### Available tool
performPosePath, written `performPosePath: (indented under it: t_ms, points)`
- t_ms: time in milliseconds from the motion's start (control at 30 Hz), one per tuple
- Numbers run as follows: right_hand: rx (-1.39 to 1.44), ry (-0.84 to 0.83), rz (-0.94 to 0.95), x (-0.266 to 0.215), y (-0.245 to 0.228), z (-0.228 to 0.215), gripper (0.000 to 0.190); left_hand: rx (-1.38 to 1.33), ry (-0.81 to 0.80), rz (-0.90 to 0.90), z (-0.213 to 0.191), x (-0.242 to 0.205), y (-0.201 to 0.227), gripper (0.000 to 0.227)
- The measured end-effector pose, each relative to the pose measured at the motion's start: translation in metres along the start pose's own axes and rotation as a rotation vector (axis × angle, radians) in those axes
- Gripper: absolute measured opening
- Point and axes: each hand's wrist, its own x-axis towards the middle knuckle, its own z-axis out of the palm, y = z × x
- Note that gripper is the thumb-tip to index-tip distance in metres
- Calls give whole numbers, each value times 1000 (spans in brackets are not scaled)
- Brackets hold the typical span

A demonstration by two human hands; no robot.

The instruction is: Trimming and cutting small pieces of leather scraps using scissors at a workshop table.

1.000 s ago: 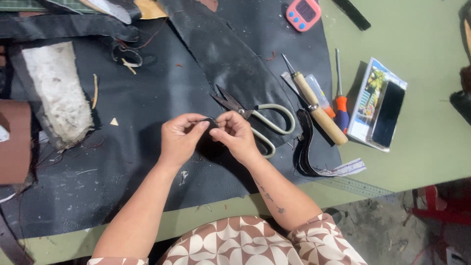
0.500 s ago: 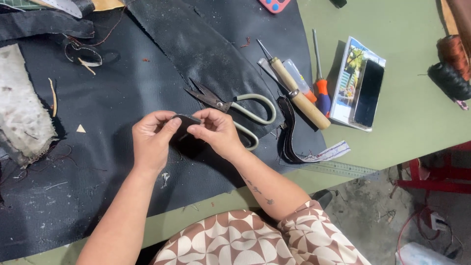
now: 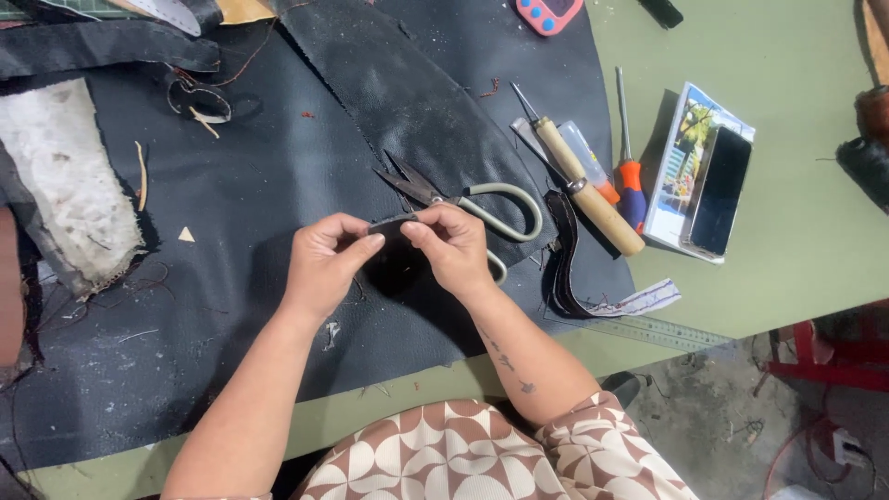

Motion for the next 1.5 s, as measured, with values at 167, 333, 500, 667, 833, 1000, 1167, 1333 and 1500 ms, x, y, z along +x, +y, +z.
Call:
performPosePath:
  t_ms: [167,333,500,667,833,1000,1167,1333,1500]
  points:
    - [63,13,-12,-6,-3,8,17,-25,-34,4,1,-2,1,9]
    - [234,-45,185,-10,10,7,21,-42,-49,-4,-3,2,-12,8]
    - [-1,-18,65,-7,1,7,22,12,-108,-77,-2,2,-14,7]
    - [-113,-4,-8,-6,-7,10,20,82,-124,-89,3,0,-3,8]
    - [-121,-9,8,-10,-3,11,17,90,-124,-50,4,-4,10,4]
    - [227,-52,270,-11,23,8,13,118,-94,-42,-3,1,3,4]
    - [65,-59,180,-11,21,6,11,116,-78,-45,-4,1,3,6]
    - [-18,-92,175,-12,24,3,8,198,-36,-19,-6,6,-9,10]
    - [-141,-39,167,-15,23,7,13,180,-48,42,-12,4,-7,13]
